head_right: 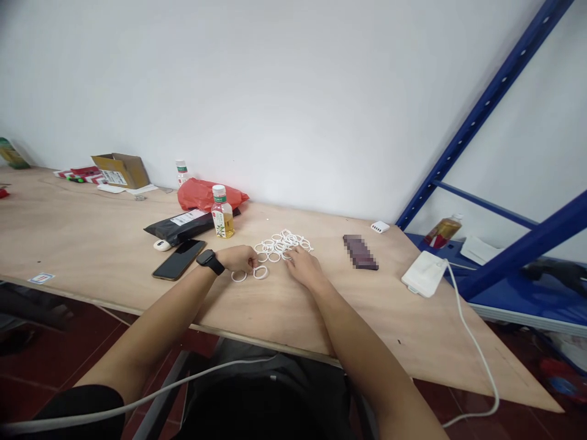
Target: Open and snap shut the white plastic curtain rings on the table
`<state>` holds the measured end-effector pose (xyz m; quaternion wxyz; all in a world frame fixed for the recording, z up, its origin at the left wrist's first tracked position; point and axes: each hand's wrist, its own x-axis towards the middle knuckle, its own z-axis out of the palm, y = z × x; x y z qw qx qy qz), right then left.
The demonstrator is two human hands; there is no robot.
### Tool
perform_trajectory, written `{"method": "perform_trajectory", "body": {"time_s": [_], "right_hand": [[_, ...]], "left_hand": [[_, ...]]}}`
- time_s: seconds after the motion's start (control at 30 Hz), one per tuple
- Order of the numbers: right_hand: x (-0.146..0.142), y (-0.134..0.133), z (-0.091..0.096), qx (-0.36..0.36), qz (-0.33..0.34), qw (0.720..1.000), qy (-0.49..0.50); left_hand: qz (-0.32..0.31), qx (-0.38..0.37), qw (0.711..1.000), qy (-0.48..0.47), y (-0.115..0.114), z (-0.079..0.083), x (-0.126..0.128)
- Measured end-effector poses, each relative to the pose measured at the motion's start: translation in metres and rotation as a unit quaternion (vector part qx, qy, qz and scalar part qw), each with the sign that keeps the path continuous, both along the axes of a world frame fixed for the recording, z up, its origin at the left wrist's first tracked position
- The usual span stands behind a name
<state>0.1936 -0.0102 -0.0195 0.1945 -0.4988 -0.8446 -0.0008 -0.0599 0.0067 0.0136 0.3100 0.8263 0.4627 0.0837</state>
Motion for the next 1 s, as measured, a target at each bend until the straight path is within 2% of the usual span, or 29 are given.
{"method": "perform_trajectory", "body": {"time_s": [0.13,0.3,0.37,0.5,0.63,0.73,0.87,1.0], "right_hand": [[-0.002,-0.001,0.0,-0.004,0.006,1.0,-0.024],[-0.001,-0.002,0.002,0.02,0.0,1.0,-0.002],[-0.002,-0.003,0.003,0.042,0.0,0.999,0.018],[-0.005,-0.005,0.005,0.084,0.016,0.995,0.052],[-0.006,-0.008,0.007,0.091,0.038,0.995,0.027],[-0.005,-0.011,0.008,0.084,0.063,0.995,0.0],[-0.007,-0.012,0.008,0.075,0.079,0.994,-0.027],[-0.011,-0.013,0.009,0.075,0.097,0.991,-0.056]], "left_hand": [[0.054,0.059,0.995,0.067,0.0,0.007,-0.014],[0.046,0.07,0.985,0.149,-0.004,0.022,-0.022],[0.055,0.086,0.988,0.118,-0.005,0.029,-0.014],[0.097,0.174,0.98,-0.019,0.0,0.035,0.018],[0.13,0.156,0.973,-0.113,0.01,0.02,0.054],[0.123,0.095,0.966,-0.205,0.015,0.0,0.07],[0.14,0.046,0.947,-0.286,0.018,-0.022,0.078],[0.174,0.041,0.94,-0.291,0.019,-0.031,0.078]]}}
